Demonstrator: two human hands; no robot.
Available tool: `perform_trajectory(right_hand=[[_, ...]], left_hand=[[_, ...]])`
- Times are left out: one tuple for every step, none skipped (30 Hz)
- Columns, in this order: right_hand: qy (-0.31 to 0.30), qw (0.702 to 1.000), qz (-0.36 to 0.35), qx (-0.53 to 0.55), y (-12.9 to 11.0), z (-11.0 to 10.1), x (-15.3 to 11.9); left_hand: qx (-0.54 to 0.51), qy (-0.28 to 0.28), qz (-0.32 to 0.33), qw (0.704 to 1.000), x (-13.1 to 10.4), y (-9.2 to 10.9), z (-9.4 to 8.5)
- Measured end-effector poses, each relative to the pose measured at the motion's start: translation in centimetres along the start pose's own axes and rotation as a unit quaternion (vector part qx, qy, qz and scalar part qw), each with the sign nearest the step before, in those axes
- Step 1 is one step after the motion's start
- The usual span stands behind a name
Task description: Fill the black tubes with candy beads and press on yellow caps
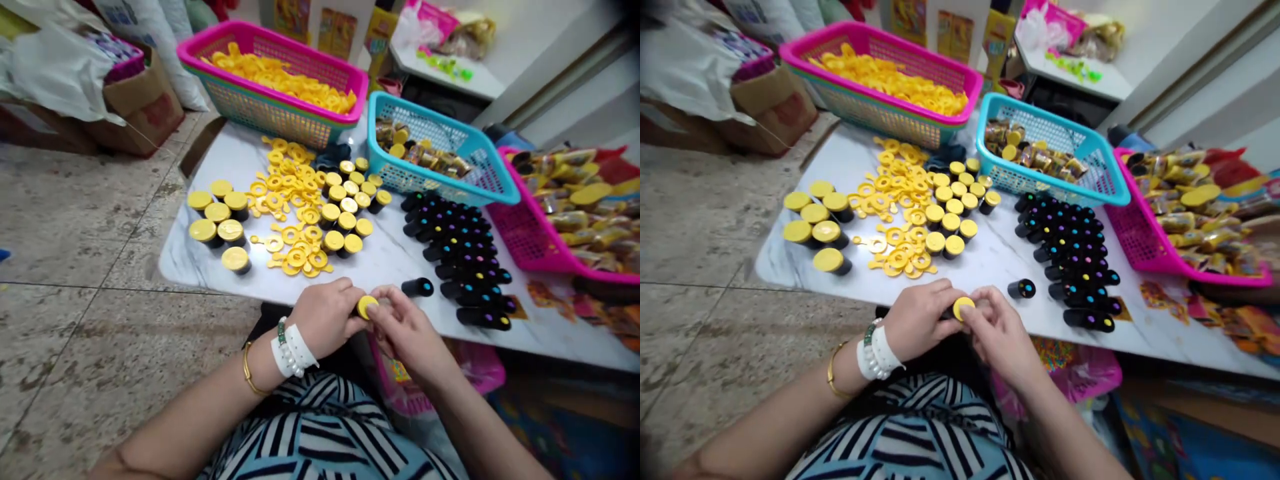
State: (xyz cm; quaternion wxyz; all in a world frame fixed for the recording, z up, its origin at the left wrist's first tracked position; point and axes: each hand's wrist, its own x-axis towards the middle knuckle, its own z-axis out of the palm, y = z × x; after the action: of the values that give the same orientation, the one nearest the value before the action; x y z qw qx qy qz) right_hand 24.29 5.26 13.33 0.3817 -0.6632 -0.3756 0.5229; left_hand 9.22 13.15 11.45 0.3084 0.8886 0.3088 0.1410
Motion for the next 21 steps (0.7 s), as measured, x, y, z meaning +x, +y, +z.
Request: perform_trajectory(right_hand=[[0.035, 0.994, -0.052, -0.089, -0.2, -0.1, -0.4], [0.066, 0.975, -0.112, -0.180, -0.5, -0.1, -0.7], [0.086, 0.947, -0.169, -0.261, -0.9, -0.2, -0.9], [0.091, 0.916, -0.214, -0.326, -1.4, -0.2, -1.0], [0.086, 0.891, -0.242, -0.375, -1.8, -0.1, -1.0], [0.076, 0.874, -0.253, -0.408, -2.2, -0.1, -0.9], [0.069, 0.864, -0.256, -0.429, -2.4, 0.0, -0.8], [0.067, 0.858, -0.255, -0.441, -2.5, 0.1, -0.8], [0.071, 0.855, -0.251, -0.448, -2.5, 0.2, -0.7], [0.076, 0.854, -0.250, -0.451, -2.5, 0.4, -0.8], [0.078, 0.853, -0.249, -0.452, -2.4, 0.4, -0.8], [0.072, 0.852, -0.250, -0.455, -2.4, 0.4, -0.7], [0.062, 0.851, -0.251, -0.457, -2.5, 0.3, -0.5], [0.052, 0.850, -0.254, -0.459, -2.8, 0.0, -0.2], [0.048, 0.848, -0.259, -0.461, -3.4, -0.5, 0.3], [0.057, 0.843, -0.266, -0.465, -4.1, -1.2, 1.1], [0.075, 0.836, -0.271, -0.471, -5.0, -2.0, 2.0], [0.106, 0.824, -0.276, -0.484, -6.1, -2.9, 3.2], [0.138, 0.804, -0.276, -0.509, -7.2, -3.8, 4.5], [0.153, 0.789, -0.259, -0.536, -8.2, -4.5, 5.9], [0.158, 0.781, -0.226, -0.560, -9.1, -5.1, 7.4]], left_hand=[[0.003, 0.010, -0.001, 1.000, -0.1, 0.0, 0.1], [0.005, 0.019, -0.001, 1.000, -0.2, -0.1, 0.3], [0.007, 0.028, -0.002, 1.000, -0.3, -0.2, 0.4], [0.007, 0.036, -0.005, 0.999, -0.3, -0.2, 0.6], [0.006, 0.042, -0.009, 0.999, -0.4, -0.3, 0.7], [0.004, 0.048, -0.013, 0.999, -0.4, -0.3, 0.8], [0.002, 0.052, -0.018, 0.998, -0.5, -0.2, 1.0], [0.000, 0.056, -0.022, 0.998, -0.5, -0.1, 1.1], [-0.002, 0.061, -0.027, 0.998, -0.6, 0.0, 1.2], [-0.001, 0.066, -0.034, 0.997, -0.8, 0.2, 1.4], [0.000, 0.074, -0.040, 0.996, -0.9, 0.3, 1.5], [0.003, 0.082, -0.044, 0.996, -1.1, 0.4, 1.6], [0.007, 0.093, -0.046, 0.995, -1.2, 0.4, 1.8], [0.009, 0.104, -0.043, 0.994, -1.2, 0.4, 1.9], [0.010, 0.118, -0.042, 0.992, -1.3, 0.3, 2.0], [0.010, 0.130, -0.040, 0.991, -1.2, 0.1, 2.1], [0.008, 0.140, -0.039, 0.989, -1.2, 0.0, 2.1], [0.006, 0.148, -0.040, 0.988, -1.2, -0.1, 2.1], [0.004, 0.153, -0.040, 0.987, -1.1, -0.1, 2.1], [0.003, 0.155, -0.039, 0.987, -1.1, -0.1, 2.0], [0.003, 0.156, -0.038, 0.987, -1.2, -0.1, 2.0]])
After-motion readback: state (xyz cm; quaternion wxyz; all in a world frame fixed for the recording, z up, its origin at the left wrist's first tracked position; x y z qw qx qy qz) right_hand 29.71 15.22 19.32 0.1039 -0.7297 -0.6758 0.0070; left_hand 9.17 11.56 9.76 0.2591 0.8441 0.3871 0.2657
